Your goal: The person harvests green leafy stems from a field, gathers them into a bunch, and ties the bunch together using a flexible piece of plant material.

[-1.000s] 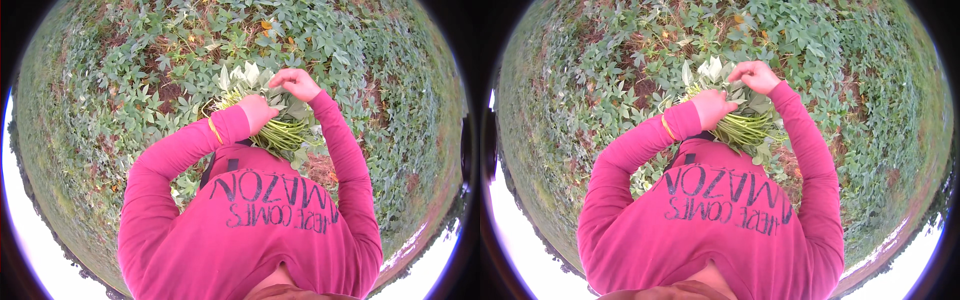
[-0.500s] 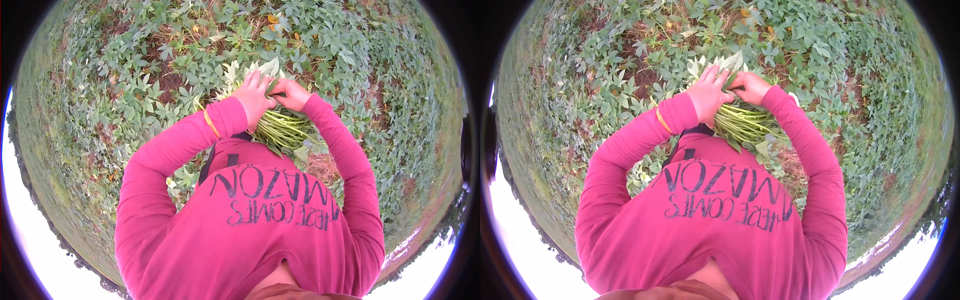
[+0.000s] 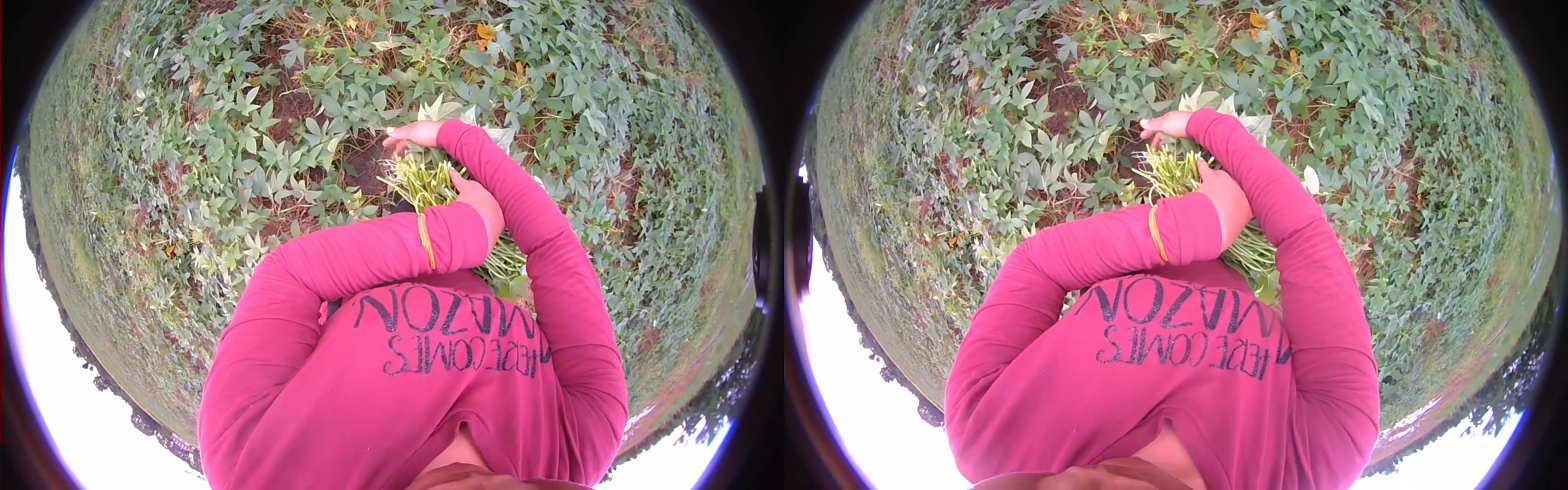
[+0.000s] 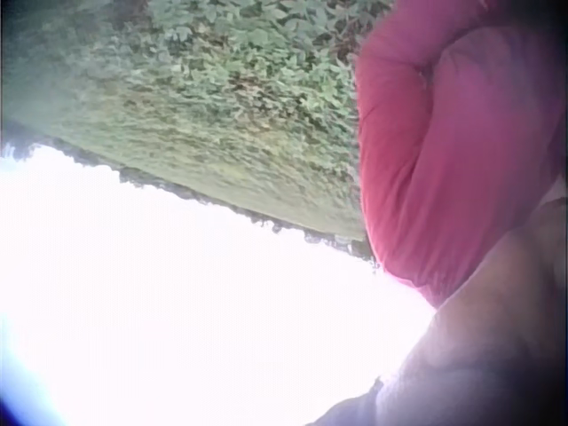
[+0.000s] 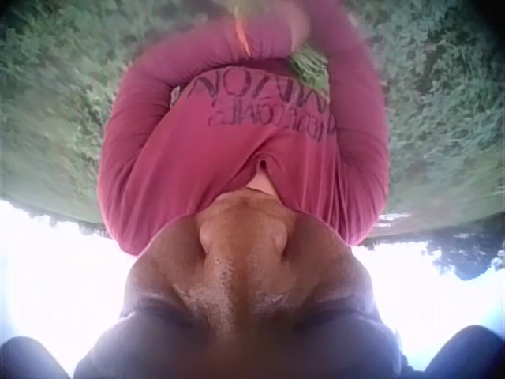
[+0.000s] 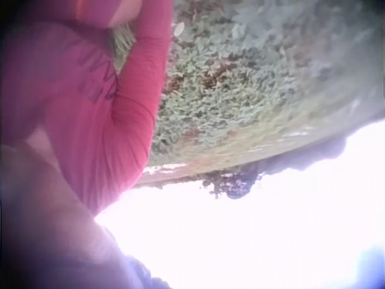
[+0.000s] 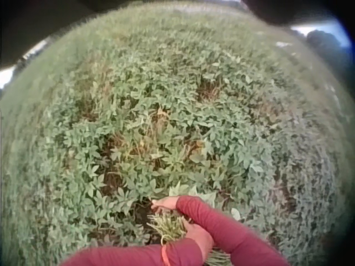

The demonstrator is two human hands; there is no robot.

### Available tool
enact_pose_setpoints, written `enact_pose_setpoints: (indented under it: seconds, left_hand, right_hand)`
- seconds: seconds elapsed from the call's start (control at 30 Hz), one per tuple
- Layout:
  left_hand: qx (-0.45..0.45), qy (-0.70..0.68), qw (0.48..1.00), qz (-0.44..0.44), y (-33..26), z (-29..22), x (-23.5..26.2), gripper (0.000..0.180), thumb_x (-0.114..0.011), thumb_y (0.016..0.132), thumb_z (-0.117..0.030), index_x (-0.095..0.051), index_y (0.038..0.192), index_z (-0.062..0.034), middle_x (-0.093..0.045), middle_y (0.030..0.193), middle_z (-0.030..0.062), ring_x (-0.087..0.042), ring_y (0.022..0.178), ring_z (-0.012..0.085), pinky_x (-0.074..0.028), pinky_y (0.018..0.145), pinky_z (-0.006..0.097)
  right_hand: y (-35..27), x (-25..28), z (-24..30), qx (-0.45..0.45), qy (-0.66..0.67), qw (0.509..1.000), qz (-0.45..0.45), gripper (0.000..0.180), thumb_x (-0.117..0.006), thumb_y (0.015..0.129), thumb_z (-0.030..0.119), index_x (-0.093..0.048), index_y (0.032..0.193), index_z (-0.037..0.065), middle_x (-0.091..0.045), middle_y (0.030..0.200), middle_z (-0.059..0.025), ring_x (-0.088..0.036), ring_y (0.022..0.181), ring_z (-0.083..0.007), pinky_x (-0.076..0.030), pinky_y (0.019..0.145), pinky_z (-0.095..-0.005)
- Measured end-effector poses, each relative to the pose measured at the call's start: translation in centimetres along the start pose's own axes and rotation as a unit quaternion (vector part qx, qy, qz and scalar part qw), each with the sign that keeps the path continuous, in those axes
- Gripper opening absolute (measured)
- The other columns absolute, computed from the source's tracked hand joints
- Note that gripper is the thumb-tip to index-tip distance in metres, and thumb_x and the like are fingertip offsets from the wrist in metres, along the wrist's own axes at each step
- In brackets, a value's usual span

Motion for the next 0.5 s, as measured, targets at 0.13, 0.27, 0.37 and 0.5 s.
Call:
enact_pose_setpoints:
  seconds: [0.13,0.27,0.37,0.5]
  left_hand:
    - [-0.076,-0.025,0.997,-0.023,-4.4,0.9,2.6,0.040,-0.058,0.091,-0.032,-0.063,0.129,-0.0233,-0.056,0.136,0.0167,-0.051,0.125,0.0406,-0.026,0.107,0.071]
    - [-0.158,-0.010,0.983,-0.094,-8.4,1.8,3.4,0.034,-0.057,0.089,-0.022,-0.065,0.122,-0.0223,-0.055,0.132,0.0240,-0.052,0.123,0.0457,-0.033,0.106,0.067]
    - [-0.224,-0.025,0.947,-0.227,-11.0,4.1,3.0,0.034,-0.061,0.084,-0.017,-0.063,0.117,-0.0191,-0.055,0.131,0.0255,-0.052,0.122,0.0466,-0.036,0.107,0.063]
    - [-0.363,-0.035,0.904,-0.223,-12.2,5.2,4.2,0.045,-0.069,0.073,-0.010,-0.061,0.117,-0.0185,-0.053,0.133,0.0260,-0.052,0.123,0.0446,-0.038,0.106,0.059]
  right_hand:
    - [1.4,-0.7,-4.7,-0.091,-0.151,0.983,0.043,0.066,-0.050,0.091,0.064,-0.067,0.123,0.009,-0.068,0.120,-0.0106,-0.058,0.114,-0.0248,-0.040,0.103,-0.0382]
    - [-1.9,0.8,-5.0,-0.127,-0.233,0.964,0.006,0.072,-0.055,0.087,0.065,-0.066,0.122,0.002,-0.066,0.125,-0.0146,-0.059,0.115,-0.0271,-0.043,0.100,-0.0378]
    - [-9.5,2.7,-0.6,-0.138,-0.177,0.974,-0.016,0.080,-0.051,0.088,0.069,-0.063,0.127,0.001,-0.060,0.133,-0.0175,-0.056,0.122,-0.0256,-0.040,0.104,-0.0367]
    - [-18.4,2.2,-1.3,-0.108,0.000,0.994,-0.018,0.088,-0.046,0.088,0.075,-0.057,0.135,0.002,-0.055,0.139,-0.0188,-0.053,0.126,-0.0260,-0.038,0.107,-0.0361]
Point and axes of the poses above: each hand's wrist, its own y-axis towards the middle knuckle, its own x-axis out of the back of the hand, z = x × y, the point moved 8 cm from there along y, towards the middle knuckle
